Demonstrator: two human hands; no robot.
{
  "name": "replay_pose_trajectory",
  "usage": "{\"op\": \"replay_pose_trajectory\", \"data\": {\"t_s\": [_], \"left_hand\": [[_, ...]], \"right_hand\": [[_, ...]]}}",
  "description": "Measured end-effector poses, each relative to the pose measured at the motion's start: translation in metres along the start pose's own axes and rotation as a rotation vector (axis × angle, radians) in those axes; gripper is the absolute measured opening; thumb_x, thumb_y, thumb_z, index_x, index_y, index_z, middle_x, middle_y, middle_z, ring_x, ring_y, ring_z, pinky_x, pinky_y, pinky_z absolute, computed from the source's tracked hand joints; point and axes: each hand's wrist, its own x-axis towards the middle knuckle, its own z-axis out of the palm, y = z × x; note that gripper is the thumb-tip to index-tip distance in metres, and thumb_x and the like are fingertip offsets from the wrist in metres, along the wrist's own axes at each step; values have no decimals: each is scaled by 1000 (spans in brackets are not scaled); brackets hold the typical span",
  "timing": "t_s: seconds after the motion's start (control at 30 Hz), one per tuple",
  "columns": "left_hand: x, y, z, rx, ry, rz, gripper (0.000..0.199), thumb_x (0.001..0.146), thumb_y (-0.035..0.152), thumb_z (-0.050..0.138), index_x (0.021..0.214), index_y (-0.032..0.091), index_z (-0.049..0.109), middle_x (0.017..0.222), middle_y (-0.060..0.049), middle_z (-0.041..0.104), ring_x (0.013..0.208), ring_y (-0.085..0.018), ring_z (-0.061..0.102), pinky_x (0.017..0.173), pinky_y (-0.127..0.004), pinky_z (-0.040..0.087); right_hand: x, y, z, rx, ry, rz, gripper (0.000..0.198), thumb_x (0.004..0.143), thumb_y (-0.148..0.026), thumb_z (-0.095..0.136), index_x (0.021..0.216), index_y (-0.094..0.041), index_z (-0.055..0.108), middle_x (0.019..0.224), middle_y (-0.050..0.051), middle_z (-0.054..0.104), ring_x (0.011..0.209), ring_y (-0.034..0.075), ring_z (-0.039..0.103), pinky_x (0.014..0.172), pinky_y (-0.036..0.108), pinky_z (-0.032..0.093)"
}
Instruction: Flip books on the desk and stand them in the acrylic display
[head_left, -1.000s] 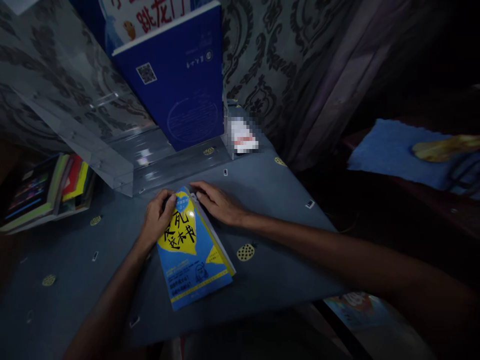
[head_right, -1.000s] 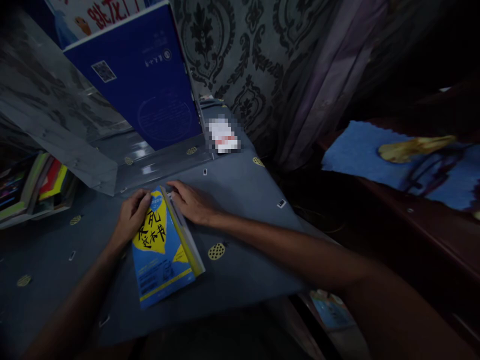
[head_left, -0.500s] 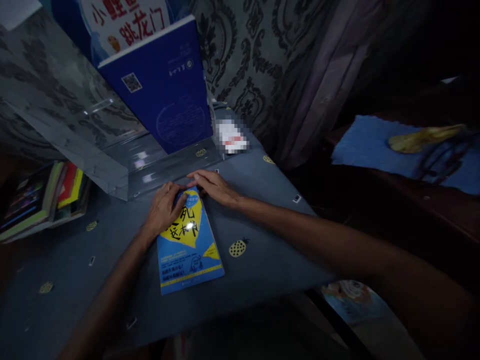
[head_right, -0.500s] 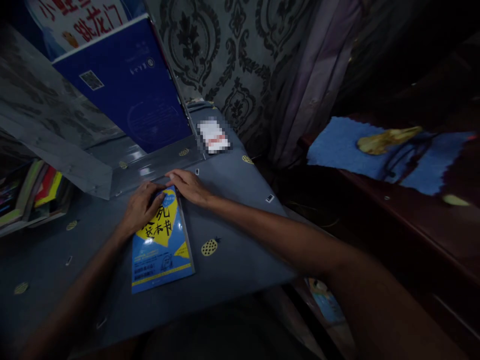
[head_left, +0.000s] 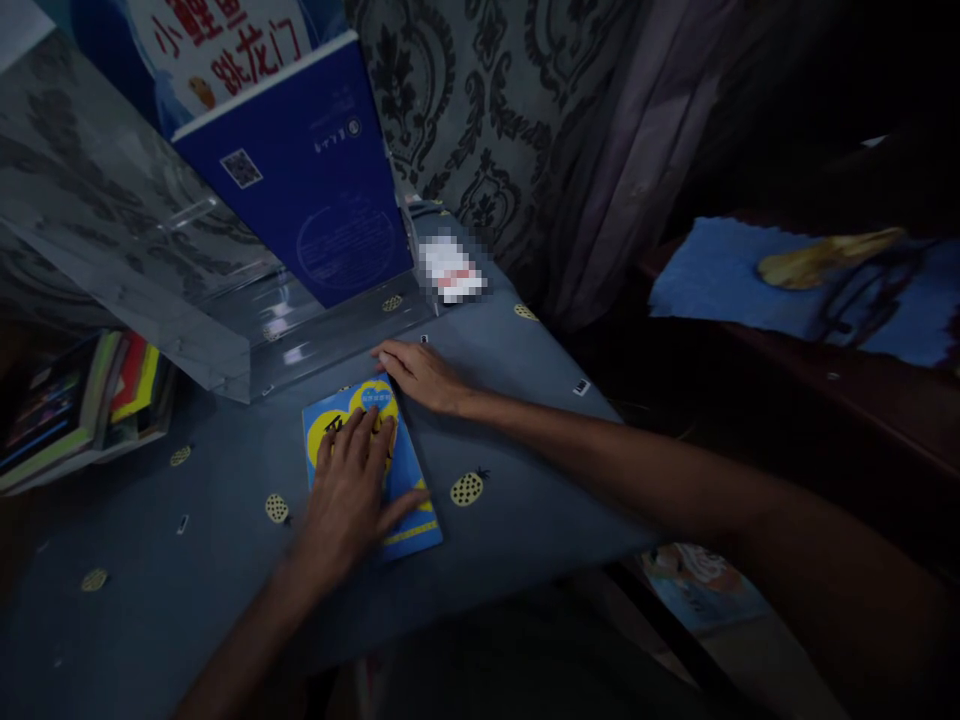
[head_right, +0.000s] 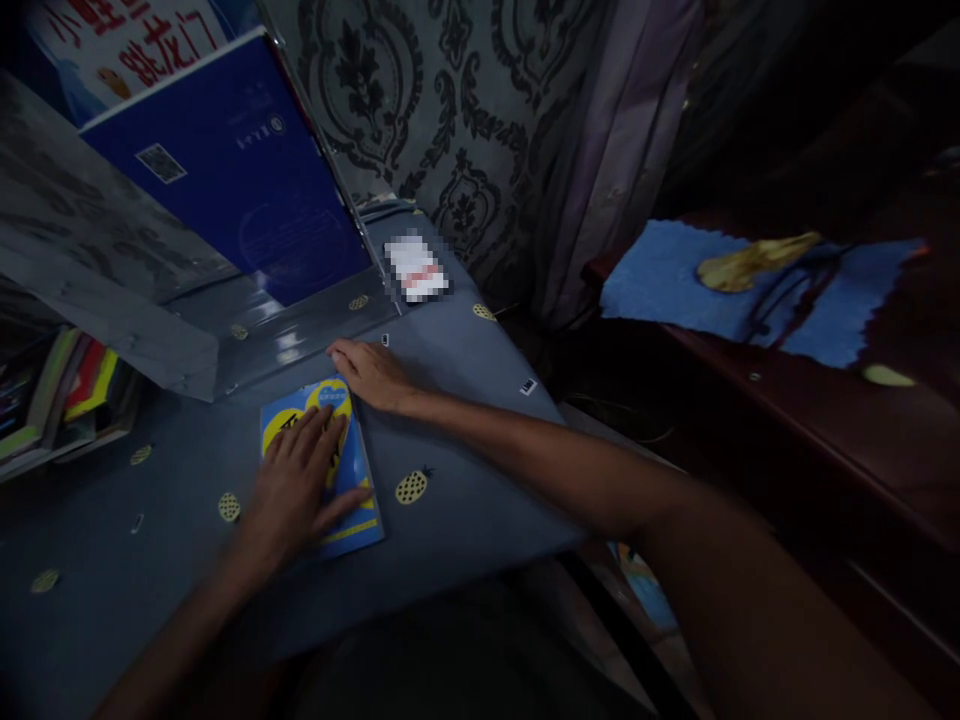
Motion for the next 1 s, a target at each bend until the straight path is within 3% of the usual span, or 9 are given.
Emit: {"op": "replay_pose_trajectory", "data": {"t_s": [0.13,0.27,0.4,0.57,0.8,1.0], "left_hand": [[-22,10,-8,36,-84,80,93,89,77,52,156,14,35,157,-26,45,147,-42,41,114,-64,37],[-37,20,-18,104,-117,150,73,98,60,52,152,13,42,158,-22,47,146,-40,44,113,-60,43],[-51,28,-15,115,35,207,49,103,37,52,145,13,51,145,-19,62,135,-37,57,107,-52,52],[-63,34,-14,8,163,193,55,101,20,57,154,17,43,132,-14,72,125,-29,67,101,-41,59],[-53,36,-26,-189,224,110,56,100,12,53,154,22,44,120,-10,77,116,-25,73,93,-38,65],[-54,39,-26,-75,212,148,41,98,17,58,139,17,56,119,-12,77,115,-29,73,88,-41,66]], "right_hand": [[1,4,2,28,-19,-10,28,104,-17,43,116,-18,68,107,9,77,103,22,70,95,36,49],[2,7,3,34,-22,-26,28,103,-17,44,116,-19,69,107,8,77,101,21,70,93,35,49],[1,7,4,13,-28,-44,29,103,-17,44,119,-14,69,108,9,76,100,20,69,91,31,48],[0,9,7,-19,-38,-64,31,103,-20,43,120,-14,68,111,8,75,102,20,68,92,31,46],[1,12,9,-31,-23,-71,28,102,-22,45,116,-18,69,113,7,75,101,21,67,92,33,47],[0,11,8,-3,-35,-64,28,103,-22,44,118,-18,68,111,7,75,103,21,68,93,34,48]]}}
